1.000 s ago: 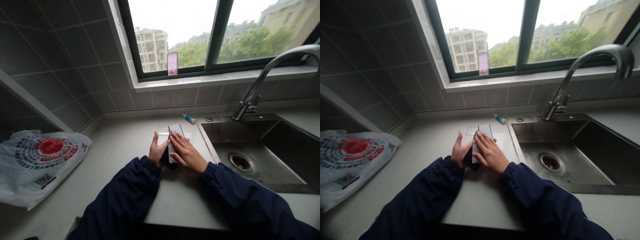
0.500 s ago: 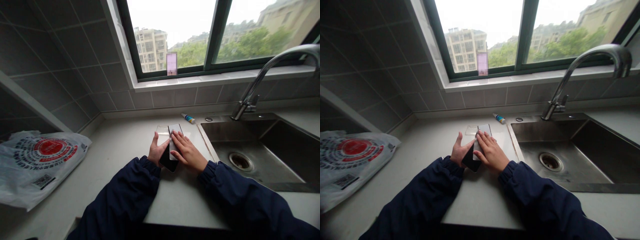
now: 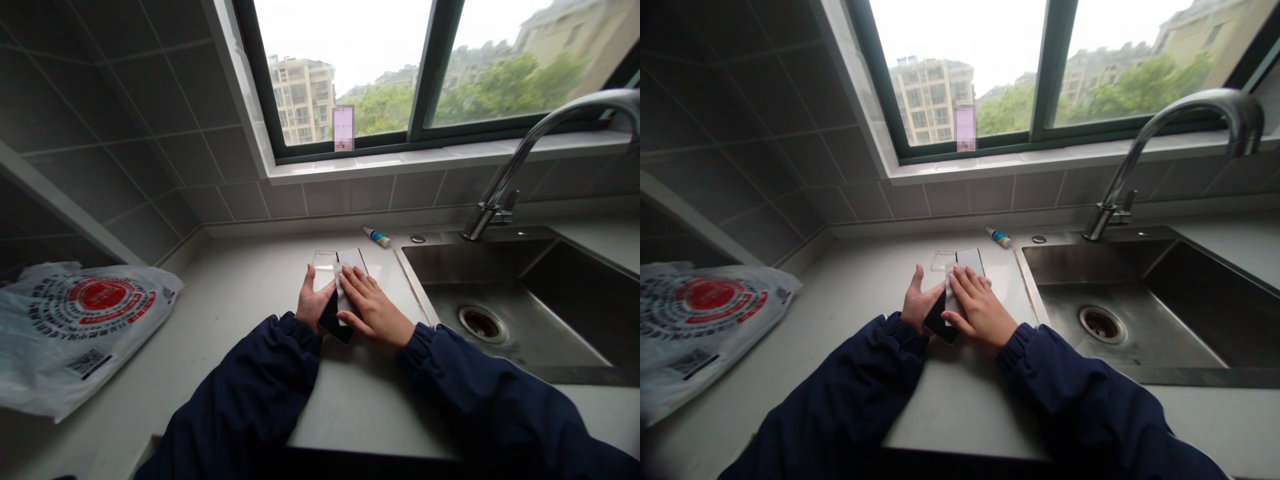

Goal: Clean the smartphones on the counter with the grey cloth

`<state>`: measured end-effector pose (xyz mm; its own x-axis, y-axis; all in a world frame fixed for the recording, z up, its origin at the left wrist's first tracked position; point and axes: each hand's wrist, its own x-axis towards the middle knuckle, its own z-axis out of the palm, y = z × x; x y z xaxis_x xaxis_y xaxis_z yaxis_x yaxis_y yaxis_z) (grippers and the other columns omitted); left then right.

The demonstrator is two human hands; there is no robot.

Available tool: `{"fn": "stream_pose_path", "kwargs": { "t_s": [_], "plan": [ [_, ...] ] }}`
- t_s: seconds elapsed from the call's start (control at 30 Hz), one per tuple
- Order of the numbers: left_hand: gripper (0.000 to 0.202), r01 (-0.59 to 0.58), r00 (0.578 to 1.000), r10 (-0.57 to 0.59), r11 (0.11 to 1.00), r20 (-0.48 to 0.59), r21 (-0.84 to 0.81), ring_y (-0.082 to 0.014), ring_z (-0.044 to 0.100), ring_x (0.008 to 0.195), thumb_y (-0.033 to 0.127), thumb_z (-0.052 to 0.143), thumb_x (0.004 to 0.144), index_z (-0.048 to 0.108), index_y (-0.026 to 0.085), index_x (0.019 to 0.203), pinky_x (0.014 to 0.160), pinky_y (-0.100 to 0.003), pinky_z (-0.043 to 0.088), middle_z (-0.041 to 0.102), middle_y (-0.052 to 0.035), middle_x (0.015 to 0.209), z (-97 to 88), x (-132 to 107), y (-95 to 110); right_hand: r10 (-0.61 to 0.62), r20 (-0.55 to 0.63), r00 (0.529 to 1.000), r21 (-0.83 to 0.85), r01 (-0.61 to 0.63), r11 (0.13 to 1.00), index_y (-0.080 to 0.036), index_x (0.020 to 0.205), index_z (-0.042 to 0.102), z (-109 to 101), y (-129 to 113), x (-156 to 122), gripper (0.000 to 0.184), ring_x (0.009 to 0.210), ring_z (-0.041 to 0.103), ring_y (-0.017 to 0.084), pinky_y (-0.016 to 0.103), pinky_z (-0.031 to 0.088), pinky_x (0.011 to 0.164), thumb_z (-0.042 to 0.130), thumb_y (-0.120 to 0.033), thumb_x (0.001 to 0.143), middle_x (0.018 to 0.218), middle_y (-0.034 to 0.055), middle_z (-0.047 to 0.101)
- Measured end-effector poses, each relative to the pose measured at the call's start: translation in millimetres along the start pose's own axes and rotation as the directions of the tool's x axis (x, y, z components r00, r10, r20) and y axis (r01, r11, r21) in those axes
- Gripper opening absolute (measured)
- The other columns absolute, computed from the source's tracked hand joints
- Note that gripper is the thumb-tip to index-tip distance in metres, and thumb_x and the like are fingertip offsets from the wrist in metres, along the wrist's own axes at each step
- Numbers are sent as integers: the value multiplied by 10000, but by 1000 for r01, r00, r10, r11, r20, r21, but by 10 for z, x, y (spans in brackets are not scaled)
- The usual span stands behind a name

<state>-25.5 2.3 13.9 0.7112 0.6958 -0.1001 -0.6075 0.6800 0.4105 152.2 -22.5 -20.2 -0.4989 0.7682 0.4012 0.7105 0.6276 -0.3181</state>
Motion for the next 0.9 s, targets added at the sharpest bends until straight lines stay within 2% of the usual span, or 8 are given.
{"fn": "stream_pose_path", "kwargs": {
  "t_s": [0.17,0.23,0.37,0.53,0.7,0.9],
  "plan": [
    [1060,-8,999,7,1000,-45,-28,-406,552,1399,882,163,910,418,115,1596,1232,-562,316,636,-226,1423,34,-15,15,-105,88,991,63,100,993,-164,1698,211,-34,-101,-6,829,1630,100,379,643,237,1279,492,-598,1050,1746,181,184],
    [1049,-56,995,55,998,-83,-15,-407,594,1349,876,169,915,450,108,1573,1210,-561,354,659,-228,1386,31,-10,19,-140,127,982,104,127,986,-163,1695,222,-50,-152,-7,845,1629,96,382,645,235,1278,505,-617,1041,1745,184,185],
    [1015,-189,957,197,980,-211,58,-407,669,1231,871,241,915,479,116,1550,1140,-574,434,693,-232,1320,-17,-5,39,-226,182,957,192,191,963,-164,1689,250,-86,-241,-11,866,1628,105,371,628,226,1285,534,-639,1022,1740,185,215],
    [1070,-180,923,209,977,-323,117,-417,701,1154,903,243,884,484,95,1543,1077,-581,475,696,-263,1292,-56,-42,92,-284,198,938,245,233,941,-150,1667,321,-125,-312,-17,868,1626,125,369,610,220,1294,574,-645,1000,1730,185,251],
    [1075,-157,918,197,978,-346,139,-415,711,1124,919,204,867,501,134,1539,1045,-556,490,712,-240,1268,-18,-79,124,-322,188,928,282,263,923,-177,1671,316,-128,-349,-28,864,1623,158,364,610,224,1293,607,-623,990,1724,174,269],
    [1072,-165,930,199,977,-309,135,-405,708,1140,914,195,876,487,137,1555,1056,-549,486,694,-236,1313,-52,-74,124,-318,182,930,265,265,927,-181,1672,317,-83,-335,-33,855,1619,172,361,590,239,1295,619,-603,992,1724,171,274]
  ]
}}
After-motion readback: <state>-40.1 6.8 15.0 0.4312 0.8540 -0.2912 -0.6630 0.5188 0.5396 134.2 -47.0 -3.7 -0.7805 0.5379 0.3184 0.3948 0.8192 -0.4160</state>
